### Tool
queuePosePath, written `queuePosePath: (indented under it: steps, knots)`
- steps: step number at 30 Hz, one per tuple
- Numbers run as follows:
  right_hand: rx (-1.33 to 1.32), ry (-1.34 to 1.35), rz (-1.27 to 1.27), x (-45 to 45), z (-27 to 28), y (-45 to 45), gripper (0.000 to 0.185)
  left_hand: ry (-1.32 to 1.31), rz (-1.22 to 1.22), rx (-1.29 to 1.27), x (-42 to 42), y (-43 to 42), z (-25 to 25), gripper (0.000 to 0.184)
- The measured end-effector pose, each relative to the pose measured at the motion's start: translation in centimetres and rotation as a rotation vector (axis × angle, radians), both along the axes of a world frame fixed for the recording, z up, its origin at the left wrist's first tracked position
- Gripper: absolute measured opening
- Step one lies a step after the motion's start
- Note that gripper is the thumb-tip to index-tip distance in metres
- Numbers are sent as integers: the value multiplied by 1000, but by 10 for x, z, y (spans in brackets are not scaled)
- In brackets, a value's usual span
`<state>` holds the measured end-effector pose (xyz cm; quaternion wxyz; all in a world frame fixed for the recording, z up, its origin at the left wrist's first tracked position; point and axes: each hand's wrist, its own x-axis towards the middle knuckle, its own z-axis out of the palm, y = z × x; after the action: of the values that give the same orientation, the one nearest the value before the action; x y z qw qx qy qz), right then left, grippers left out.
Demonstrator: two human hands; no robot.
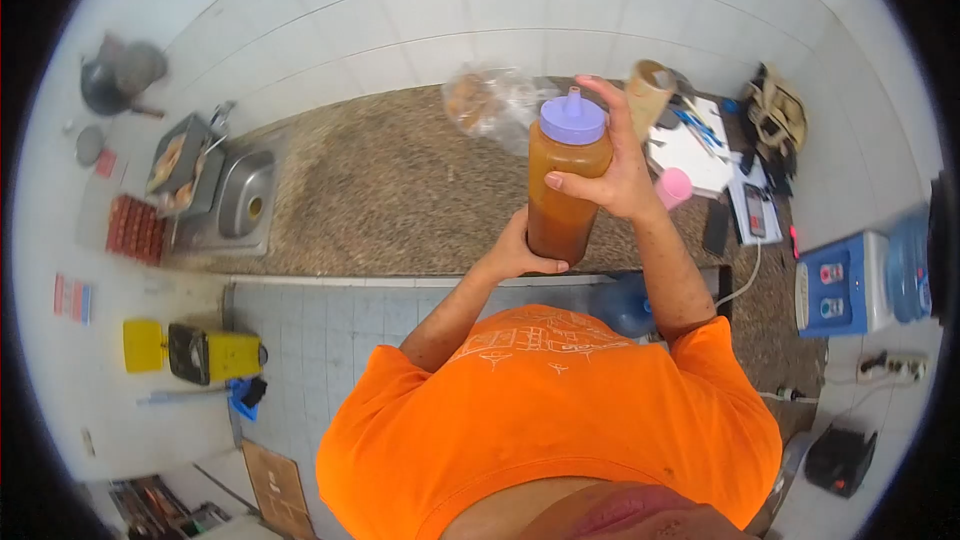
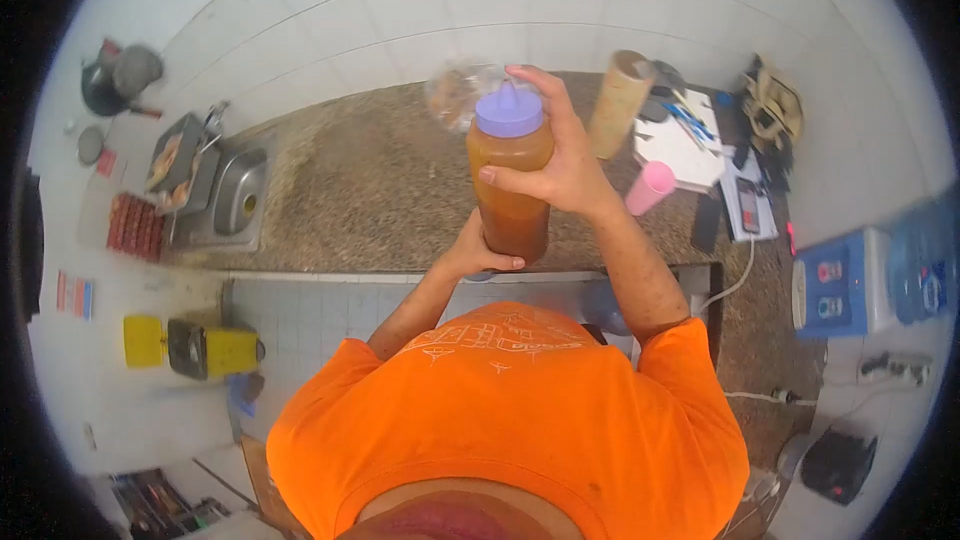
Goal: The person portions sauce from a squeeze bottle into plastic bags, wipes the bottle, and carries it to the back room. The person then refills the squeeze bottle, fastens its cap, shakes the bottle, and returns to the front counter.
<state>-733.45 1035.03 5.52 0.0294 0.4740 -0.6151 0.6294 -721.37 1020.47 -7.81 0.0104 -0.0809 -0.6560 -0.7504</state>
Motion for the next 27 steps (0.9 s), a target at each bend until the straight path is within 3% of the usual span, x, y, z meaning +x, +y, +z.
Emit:
queuePosePath:
  steps: [3,6,9,14,17,18,21,25,27]
  knots:
    - [51,147,96,10,2,-47,95,-7,114,16,33,-31,5,99]
    - [49,27,222,18,-2,-88,94,34,263,36,62,-51,2,100]
    - [-41,-585,462,20,-12,-131,94,91,491,15,94,-54,1,102]
    - [-213,-675,878,69,-16,-184,91,136,647,-332,186,-57,58,110]
    - [-158,-806,1000,103,-19,-236,90,82,936,89,222,-31,65,115]
    - [-110,-832,1047,122,-15,-250,90,52,1105,49,231,-29,65,115]
    - [-36,-772,1223,183,-20,-276,89,26,1159,-262,284,-36,61,115]
    - [134,-1010,1367,277,-32,-320,83,-8,1588,-295,339,-55,41,114]
    - [163,-1087,1432,339,-29,-354,78,85,1690,-392,387,-67,42,105]
